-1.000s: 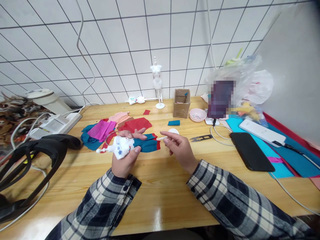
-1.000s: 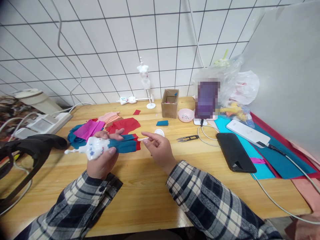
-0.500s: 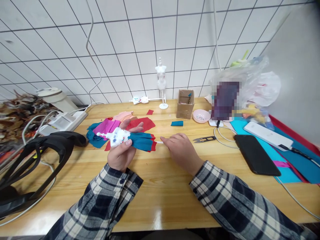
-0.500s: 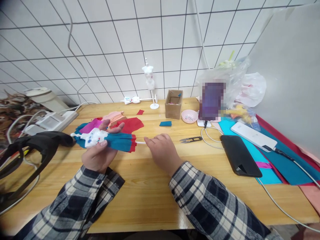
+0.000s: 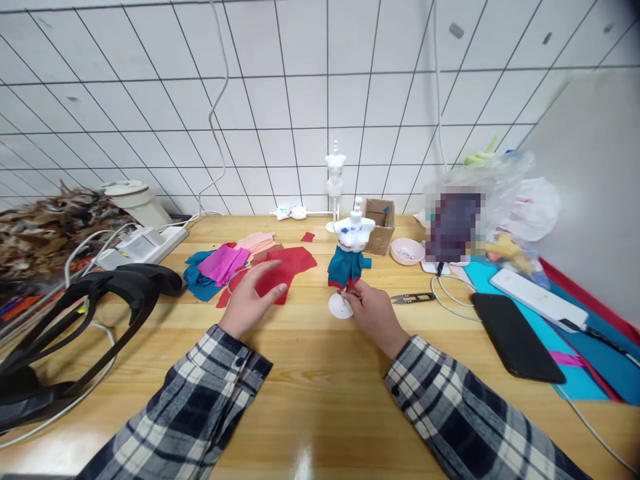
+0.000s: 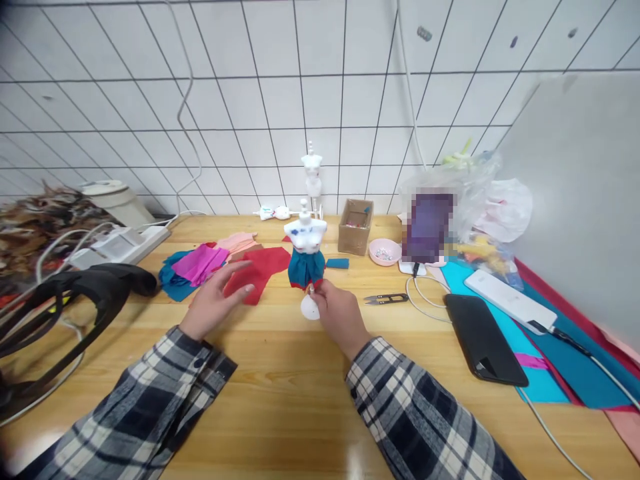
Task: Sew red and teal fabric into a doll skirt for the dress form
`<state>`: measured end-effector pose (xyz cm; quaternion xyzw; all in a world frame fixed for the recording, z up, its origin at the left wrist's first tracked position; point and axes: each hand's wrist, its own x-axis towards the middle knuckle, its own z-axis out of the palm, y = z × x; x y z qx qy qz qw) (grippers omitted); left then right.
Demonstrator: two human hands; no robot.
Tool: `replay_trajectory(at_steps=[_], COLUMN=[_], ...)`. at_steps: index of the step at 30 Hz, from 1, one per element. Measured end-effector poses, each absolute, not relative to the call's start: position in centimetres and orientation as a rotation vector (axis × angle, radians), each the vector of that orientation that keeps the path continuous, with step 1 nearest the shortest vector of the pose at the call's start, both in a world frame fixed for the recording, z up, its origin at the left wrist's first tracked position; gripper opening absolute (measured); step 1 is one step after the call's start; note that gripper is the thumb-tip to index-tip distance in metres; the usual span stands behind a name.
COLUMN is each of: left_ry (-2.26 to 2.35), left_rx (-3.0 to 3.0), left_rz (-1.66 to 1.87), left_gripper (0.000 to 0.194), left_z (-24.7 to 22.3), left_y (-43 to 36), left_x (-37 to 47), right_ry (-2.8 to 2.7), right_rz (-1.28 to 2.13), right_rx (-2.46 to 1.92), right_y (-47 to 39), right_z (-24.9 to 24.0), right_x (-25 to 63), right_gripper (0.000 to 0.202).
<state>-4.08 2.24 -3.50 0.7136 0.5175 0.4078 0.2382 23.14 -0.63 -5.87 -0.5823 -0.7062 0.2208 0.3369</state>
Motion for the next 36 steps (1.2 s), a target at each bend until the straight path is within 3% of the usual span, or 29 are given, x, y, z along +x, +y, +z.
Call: replay_trajectory(at_steps=[2, 7, 13, 17, 31, 36], left_ry=[1.559, 1.651, 1.722, 1.713, 1.704, 1.658], left_rx=[2.226, 2.373, 2.282, 2.255, 1.661, 1.323], left_rz=[0.958, 0.634, 0.605, 0.638, 1.267, 1.575], left_gripper=[0.042, 0.039, 0.021, 0.019, 0.025, 0.034], left_z=[-4.8, -6.8, -6.5, -6.1, -6.6, -6.7], left_y=[2.9, 3.1, 2.6, 2.7, 3.5, 4.2], left_x=[-4.9, -4.3, -3.9, -4.4, -5.9, -7.5], right_ry=[-1.828, -1.837, -1.84, -1.814, -1.702, -1.704], right_rz=[0.581, 0.519, 0.406, 0.379, 0.552, 0.404], right_rx=[-1.514, -1.529, -1.56, -1.585, -1.496, -1.553], right_y=[-0.2, 2.1, 5.4, 6.3, 5.7, 3.9], right_z=[-6.2, -6.8, -7.2, -7.4, -7.9, -6.8], right_x=[23.1, 22.4, 21.4, 21.2, 22.6, 25.7], right_gripper=[0.014, 0.016, 0.021, 0.02, 0.033, 0.029])
